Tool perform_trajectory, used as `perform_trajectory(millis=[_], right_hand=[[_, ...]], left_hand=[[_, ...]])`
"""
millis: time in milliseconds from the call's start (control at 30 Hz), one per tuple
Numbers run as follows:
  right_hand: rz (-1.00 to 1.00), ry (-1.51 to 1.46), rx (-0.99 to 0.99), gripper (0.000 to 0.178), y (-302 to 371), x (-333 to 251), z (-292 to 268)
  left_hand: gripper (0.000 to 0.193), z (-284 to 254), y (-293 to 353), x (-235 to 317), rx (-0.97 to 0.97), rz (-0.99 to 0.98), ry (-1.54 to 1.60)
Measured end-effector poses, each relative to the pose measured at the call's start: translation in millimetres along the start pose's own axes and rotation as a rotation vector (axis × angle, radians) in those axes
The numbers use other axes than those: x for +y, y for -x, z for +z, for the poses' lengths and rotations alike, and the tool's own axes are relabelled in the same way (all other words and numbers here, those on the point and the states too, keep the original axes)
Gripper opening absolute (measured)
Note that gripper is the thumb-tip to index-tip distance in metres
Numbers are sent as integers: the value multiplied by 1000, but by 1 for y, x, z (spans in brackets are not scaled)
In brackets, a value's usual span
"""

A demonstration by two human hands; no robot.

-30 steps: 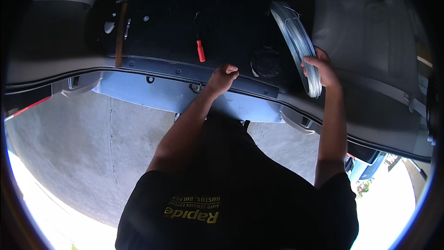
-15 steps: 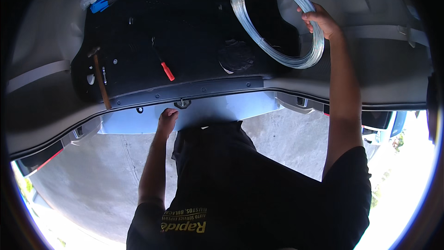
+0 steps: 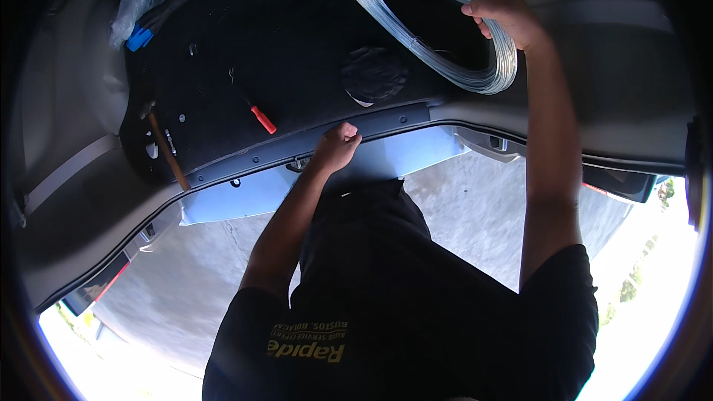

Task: The person walks through an auto repair shop carrying a coiled wire, places it in the trunk of a gray SUV, and then measures and cuts a length of wire. The person strips the wire ends and attaches a small black connector to one end.

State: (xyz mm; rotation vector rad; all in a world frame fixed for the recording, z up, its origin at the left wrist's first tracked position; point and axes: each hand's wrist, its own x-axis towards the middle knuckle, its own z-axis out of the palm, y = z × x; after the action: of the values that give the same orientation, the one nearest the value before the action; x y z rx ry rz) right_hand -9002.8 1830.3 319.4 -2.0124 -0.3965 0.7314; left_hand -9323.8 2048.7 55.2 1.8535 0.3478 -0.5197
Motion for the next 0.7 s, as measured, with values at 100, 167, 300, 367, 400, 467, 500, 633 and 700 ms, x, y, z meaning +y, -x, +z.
perform_trajectory(millis=[100,167,300,367,400,467,500,633,700], right_hand=[[42,-11,-8,48,9,5,8],[33,-37,10,48,24,-4,24],[-28,-96,87,52,36,11,39],[-96,-27,94,54,35,21,38],[-130,-64,156,55,34,25,40],[-200,-137,277,57,31,35,45],[-170,-131,251,57,30,34,42],[-23,-151,171,58,20,22,14],[25,-131,162,54,10,31,-4]], left_hand=[[29,8,-32,15,-66,10,-45],[30,15,-61,31,-59,76,-93],[29,28,-136,70,-31,165,-144],[31,37,-178,88,48,182,-103],[32,41,-198,98,102,179,-64],[34,44,-232,119,127,153,109],[34,48,-249,120,145,132,28],[27,67,-267,120,139,134,-224],[24,70,-255,127,123,211,-331]])
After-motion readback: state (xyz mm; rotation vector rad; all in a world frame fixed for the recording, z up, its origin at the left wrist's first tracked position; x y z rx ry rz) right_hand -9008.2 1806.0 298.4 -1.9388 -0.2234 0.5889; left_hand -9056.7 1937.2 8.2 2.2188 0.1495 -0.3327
